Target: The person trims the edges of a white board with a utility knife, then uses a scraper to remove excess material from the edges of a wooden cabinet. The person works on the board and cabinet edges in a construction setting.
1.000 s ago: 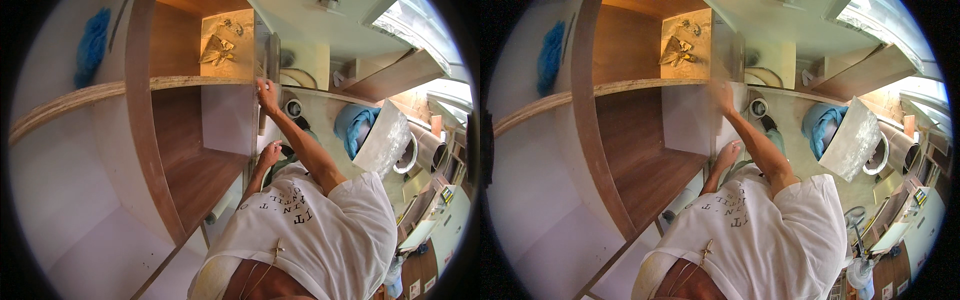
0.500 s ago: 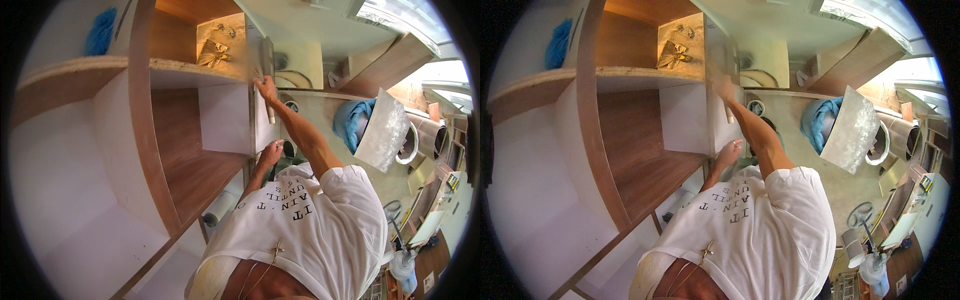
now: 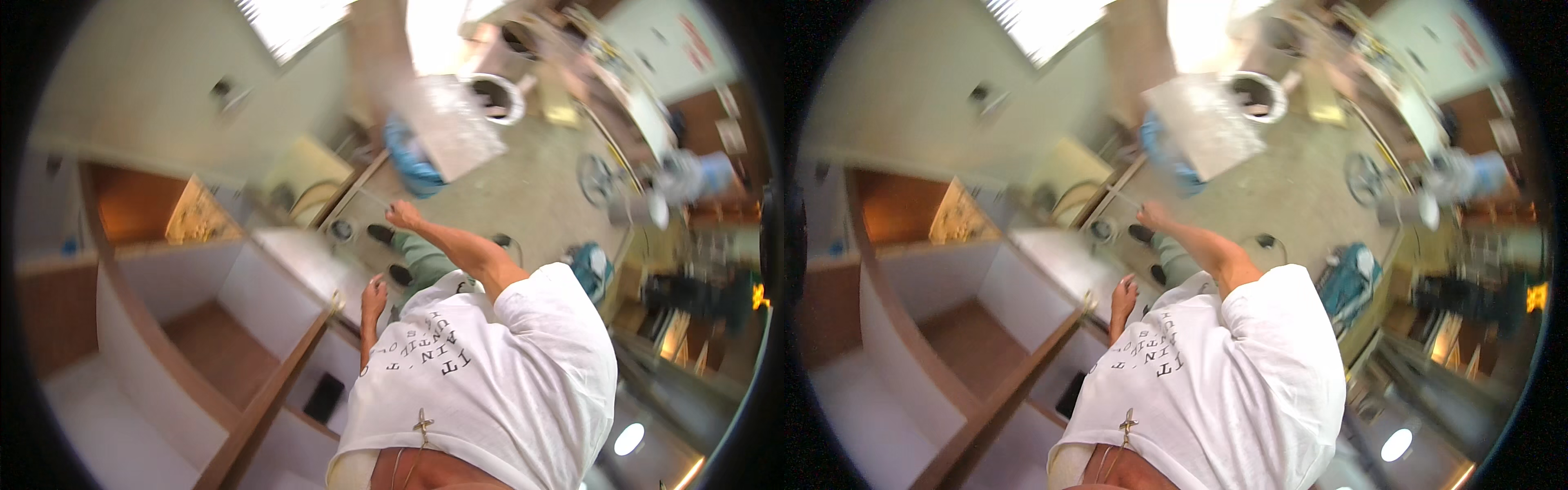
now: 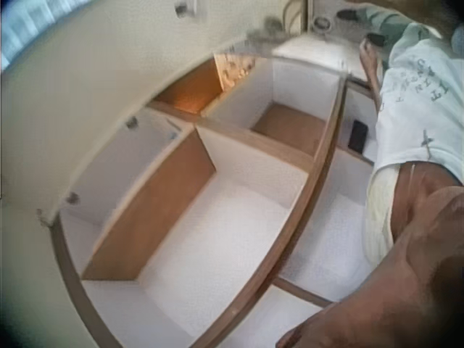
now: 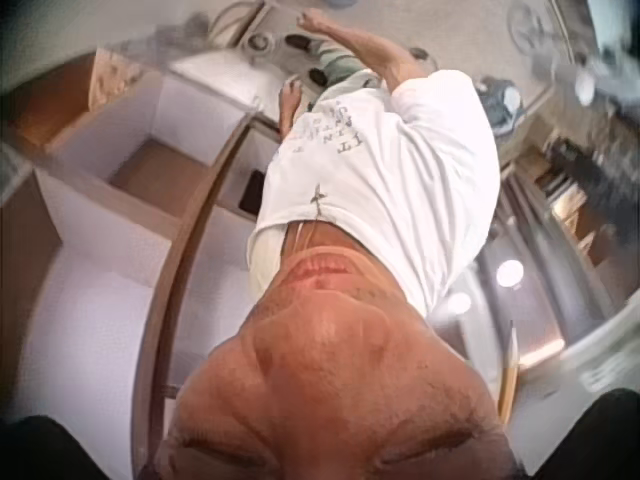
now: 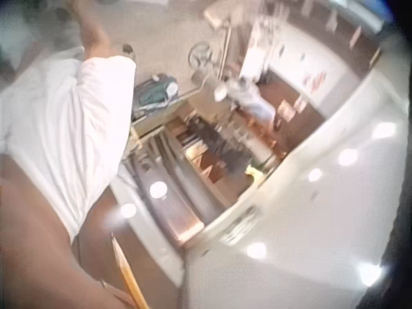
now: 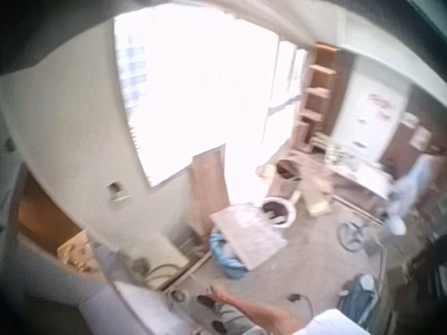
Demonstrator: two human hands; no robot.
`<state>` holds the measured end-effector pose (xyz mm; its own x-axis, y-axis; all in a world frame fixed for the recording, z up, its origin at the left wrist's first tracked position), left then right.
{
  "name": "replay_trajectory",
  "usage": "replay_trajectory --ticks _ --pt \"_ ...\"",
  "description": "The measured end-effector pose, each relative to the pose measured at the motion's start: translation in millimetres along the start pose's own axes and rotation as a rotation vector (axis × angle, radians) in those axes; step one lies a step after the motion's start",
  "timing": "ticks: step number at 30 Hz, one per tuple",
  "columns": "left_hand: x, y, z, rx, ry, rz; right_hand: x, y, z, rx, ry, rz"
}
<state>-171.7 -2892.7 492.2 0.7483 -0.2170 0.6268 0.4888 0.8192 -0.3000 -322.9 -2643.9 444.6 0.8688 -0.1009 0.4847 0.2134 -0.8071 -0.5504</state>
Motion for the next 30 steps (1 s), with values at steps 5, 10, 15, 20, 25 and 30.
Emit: replay_trajectory --ticks 5,10,15,20,25,30 --pt "-22.8 16.3 6.4 0.187 -0.004 -0.062 171.5 -125.2 193.3 -0.035 0.224 0.345" --pt "-42.6 16.6 19.5 0.078 0.076 -0.108 371.8 -125.7 344.6 -0.429 0.918 0.603" --pt "-48.2 33.7 48.5 -0.121 0.117 -0.159 435.7 -105.1 375.7 -0.476 0.941 0.643" --pt "-66.6 118.0 103.5 -0.302 0.163 -0.248 399.7 -119.5 404.6 -0.354 0.833 0.768" --pt "-77.7 248.8 183.9 -0.362 0.33 -0.383 382.4 -157.8 436.6 -0.529 0.752 0.722" --pt "-47.5 415.5 270.3 -0.565 0.484 -0.651 375.1 -254.4 439.3 -0.704 0.637 0.806"
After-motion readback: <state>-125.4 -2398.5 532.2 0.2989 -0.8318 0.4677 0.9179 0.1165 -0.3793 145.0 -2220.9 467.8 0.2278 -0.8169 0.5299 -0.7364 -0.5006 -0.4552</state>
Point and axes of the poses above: each hand's wrist, its own x-axis away from the middle knuckle, its own y-axis out of the palm, z = x × y, the point moved 8 cm from there along -x, towards the middle knuckle, and after that the axes turned 4 degrees about -y, right-handed, at the moved point
